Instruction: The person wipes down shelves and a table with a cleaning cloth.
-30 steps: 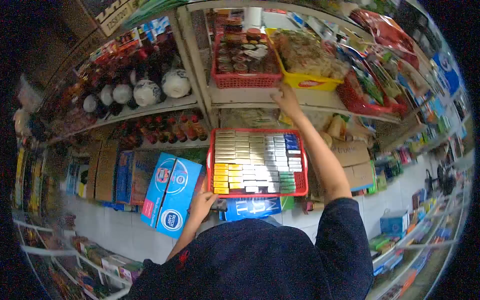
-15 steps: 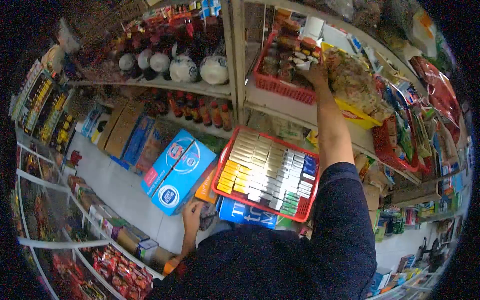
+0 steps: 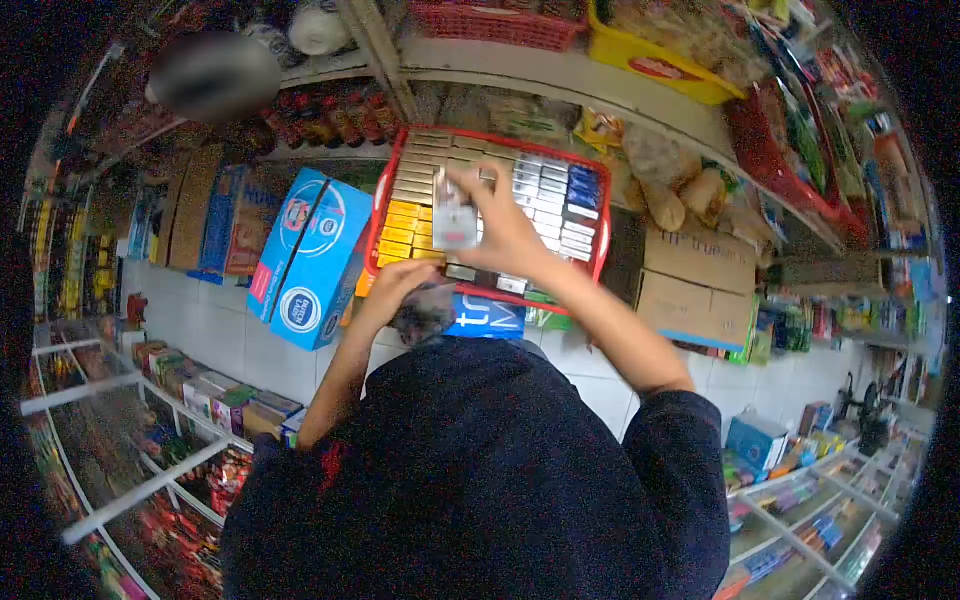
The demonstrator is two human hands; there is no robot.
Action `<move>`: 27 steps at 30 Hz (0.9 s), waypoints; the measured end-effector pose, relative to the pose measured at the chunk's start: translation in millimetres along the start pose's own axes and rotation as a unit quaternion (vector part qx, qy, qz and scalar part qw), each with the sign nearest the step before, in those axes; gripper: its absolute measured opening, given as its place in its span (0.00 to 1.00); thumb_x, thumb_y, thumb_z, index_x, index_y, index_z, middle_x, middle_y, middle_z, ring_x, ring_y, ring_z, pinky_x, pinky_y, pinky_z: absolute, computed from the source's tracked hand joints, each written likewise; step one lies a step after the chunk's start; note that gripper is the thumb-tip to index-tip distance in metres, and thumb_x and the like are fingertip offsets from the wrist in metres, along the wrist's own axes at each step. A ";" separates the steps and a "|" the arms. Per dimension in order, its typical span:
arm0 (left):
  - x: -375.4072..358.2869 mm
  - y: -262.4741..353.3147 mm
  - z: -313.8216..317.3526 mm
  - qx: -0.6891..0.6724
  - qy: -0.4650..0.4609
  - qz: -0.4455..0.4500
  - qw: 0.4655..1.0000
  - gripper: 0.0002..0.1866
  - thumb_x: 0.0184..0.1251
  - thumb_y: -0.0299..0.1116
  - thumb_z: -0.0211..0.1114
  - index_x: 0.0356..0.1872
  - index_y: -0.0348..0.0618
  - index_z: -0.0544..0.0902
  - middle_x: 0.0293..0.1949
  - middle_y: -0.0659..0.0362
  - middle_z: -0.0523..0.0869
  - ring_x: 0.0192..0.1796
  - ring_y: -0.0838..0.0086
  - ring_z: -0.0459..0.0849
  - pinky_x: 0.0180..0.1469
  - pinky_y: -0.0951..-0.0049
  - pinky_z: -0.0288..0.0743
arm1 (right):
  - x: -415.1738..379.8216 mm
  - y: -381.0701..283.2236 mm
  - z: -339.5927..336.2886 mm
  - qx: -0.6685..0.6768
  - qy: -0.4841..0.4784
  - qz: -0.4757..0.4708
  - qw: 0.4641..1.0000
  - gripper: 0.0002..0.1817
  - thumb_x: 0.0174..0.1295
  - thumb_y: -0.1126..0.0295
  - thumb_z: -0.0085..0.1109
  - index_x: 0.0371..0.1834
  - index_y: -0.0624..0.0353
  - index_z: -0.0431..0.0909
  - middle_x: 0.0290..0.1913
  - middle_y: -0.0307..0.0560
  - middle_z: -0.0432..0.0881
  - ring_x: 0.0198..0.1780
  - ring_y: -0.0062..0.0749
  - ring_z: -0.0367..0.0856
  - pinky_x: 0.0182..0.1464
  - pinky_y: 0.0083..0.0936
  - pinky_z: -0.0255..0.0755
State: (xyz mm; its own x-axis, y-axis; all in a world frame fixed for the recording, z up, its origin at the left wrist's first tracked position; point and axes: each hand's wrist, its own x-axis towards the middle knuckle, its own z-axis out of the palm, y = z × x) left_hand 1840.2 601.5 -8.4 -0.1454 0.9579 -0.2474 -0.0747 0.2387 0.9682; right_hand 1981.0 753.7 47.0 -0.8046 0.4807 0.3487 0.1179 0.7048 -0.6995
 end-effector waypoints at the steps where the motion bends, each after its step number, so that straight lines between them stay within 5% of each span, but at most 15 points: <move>1: 6.7 11.3 12.6 -0.026 -0.040 -0.029 0.998 0.16 0.58 0.36 0.60 0.41 0.33 0.79 0.35 0.59 0.82 0.38 0.80 0.78 0.44 0.80 0.69 | -19.4 -4.0 5.0 0.028 -0.006 0.042 0.999 0.47 0.31 0.68 0.70 0.61 0.50 0.55 0.57 0.60 0.52 0.48 0.54 0.71 0.48 0.35 0.70; 4: 21.8 -16.0 33.2 0.012 -0.101 -0.032 0.994 0.14 0.54 0.33 0.63 0.40 0.36 0.80 0.35 0.61 0.82 0.36 0.79 0.78 0.43 0.79 0.70 | -69.8 6.7 23.7 -0.030 -0.005 0.079 0.996 0.50 0.33 0.72 0.68 0.64 0.46 0.49 0.60 0.59 0.49 0.42 0.63 0.72 0.41 0.41 0.73; 5: 26.9 -37.9 36.1 0.042 -0.117 -0.003 0.992 0.14 0.54 0.33 0.63 0.38 0.35 0.80 0.34 0.62 0.82 0.35 0.81 0.77 0.40 0.78 0.71 | -81.0 9.7 22.8 0.037 -0.050 0.146 0.987 0.50 0.35 0.74 0.69 0.65 0.53 0.50 0.61 0.54 0.47 0.56 0.48 0.63 0.55 0.35 0.65; 8: 26.5 -35.0 36.0 0.070 -0.144 -0.038 0.986 0.16 0.51 0.37 0.65 0.37 0.35 0.79 0.33 0.57 0.82 0.36 0.76 0.79 0.40 0.74 0.71 | -107.5 22.6 20.6 0.198 0.039 0.165 0.965 0.48 0.39 0.74 0.67 0.65 0.55 0.48 0.61 0.51 0.48 0.57 0.41 0.62 0.54 0.33 0.64; 10: 29.2 -34.4 32.0 0.320 -0.145 0.017 0.936 0.19 0.50 0.44 0.65 0.38 0.40 0.80 0.33 0.51 0.82 0.37 0.65 0.80 0.40 0.69 0.71 | -119.4 38.7 29.3 0.120 0.081 0.179 0.973 0.35 0.43 0.69 0.66 0.57 0.59 0.61 0.53 0.61 0.65 0.40 0.41 0.76 0.43 0.30 0.70; 11: 29.7 -34.5 32.0 0.321 -0.146 0.016 0.936 0.19 0.50 0.44 0.65 0.38 0.40 0.80 0.33 0.51 0.82 0.37 0.65 0.80 0.40 0.69 0.71 | -123.4 46.9 35.8 0.121 0.082 0.181 0.973 0.35 0.43 0.69 0.66 0.57 0.59 0.61 0.53 0.61 0.65 0.40 0.41 0.76 0.43 0.30 0.70; 13: 31.3 -29.4 33.4 0.432 -0.115 0.017 0.895 0.21 0.48 0.50 0.63 0.37 0.45 0.80 0.33 0.48 0.81 0.38 0.57 0.79 0.40 0.65 0.71 | -123.5 56.5 44.2 0.181 -0.003 0.255 0.950 0.22 0.46 0.70 0.64 0.45 0.64 0.71 0.38 0.55 0.76 0.37 0.37 0.77 0.40 0.27 0.70; 14: 32.2 -31.8 30.4 0.441 -0.113 0.005 0.890 0.21 0.50 0.52 0.61 0.40 0.49 0.80 0.33 0.49 0.81 0.38 0.56 0.79 0.39 0.64 0.72 | -124.3 58.8 49.8 0.147 0.038 0.256 0.955 0.16 0.46 0.70 0.63 0.37 0.66 0.73 0.30 0.51 0.78 0.33 0.35 0.77 0.38 0.26 0.69; 17: 37.3 -60.1 16.8 0.450 -0.115 -0.016 0.885 0.23 0.50 0.52 0.61 0.46 0.52 0.78 0.32 0.49 0.81 0.37 0.57 0.80 0.37 0.63 0.72 | -118.2 59.2 50.7 0.117 -0.003 0.318 0.941 0.18 0.46 0.69 0.64 0.39 0.64 0.73 0.34 0.54 0.77 0.36 0.40 0.77 0.39 0.28 0.69; 20: 29.2 -54.5 17.8 0.474 -0.094 -0.009 0.875 0.24 0.50 0.52 0.60 0.49 0.56 0.77 0.33 0.49 0.81 0.37 0.57 0.80 0.38 0.63 0.72 | -123.8 79.4 63.3 -0.059 0.036 0.206 0.976 0.19 0.46 0.66 0.64 0.41 0.62 0.73 0.36 0.54 0.77 0.40 0.44 0.76 0.41 0.32 0.69; 24: 26.2 -53.8 19.3 0.479 -0.064 0.002 0.875 0.24 0.50 0.52 0.59 0.50 0.57 0.76 0.33 0.49 0.81 0.37 0.58 0.80 0.38 0.63 0.72 | -116.1 74.9 61.3 -0.055 0.058 0.174 0.982 0.18 0.46 0.65 0.63 0.37 0.65 0.72 0.30 0.53 0.74 0.34 0.49 0.72 0.36 0.34 0.66; 27: 24.4 -64.2 19.6 0.487 -0.031 0.023 0.872 0.22 0.49 0.50 0.59 0.48 0.60 0.78 0.32 0.51 0.82 0.35 0.58 0.80 0.36 0.62 0.74 | -106.4 65.3 52.0 -0.135 -0.017 0.141 0.981 0.17 0.45 0.65 0.62 0.34 0.63 0.72 0.26 0.53 0.74 0.33 0.48 0.71 0.34 0.37 0.64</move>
State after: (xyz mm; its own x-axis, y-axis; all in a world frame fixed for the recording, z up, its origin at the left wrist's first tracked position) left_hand 1860.8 612.7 -75.9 -0.0703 0.9695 -0.2350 0.8082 0.1934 0.5562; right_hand 2044.0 721.4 -68.3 -0.7361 0.6618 0.1420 0.4844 0.6616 -0.5724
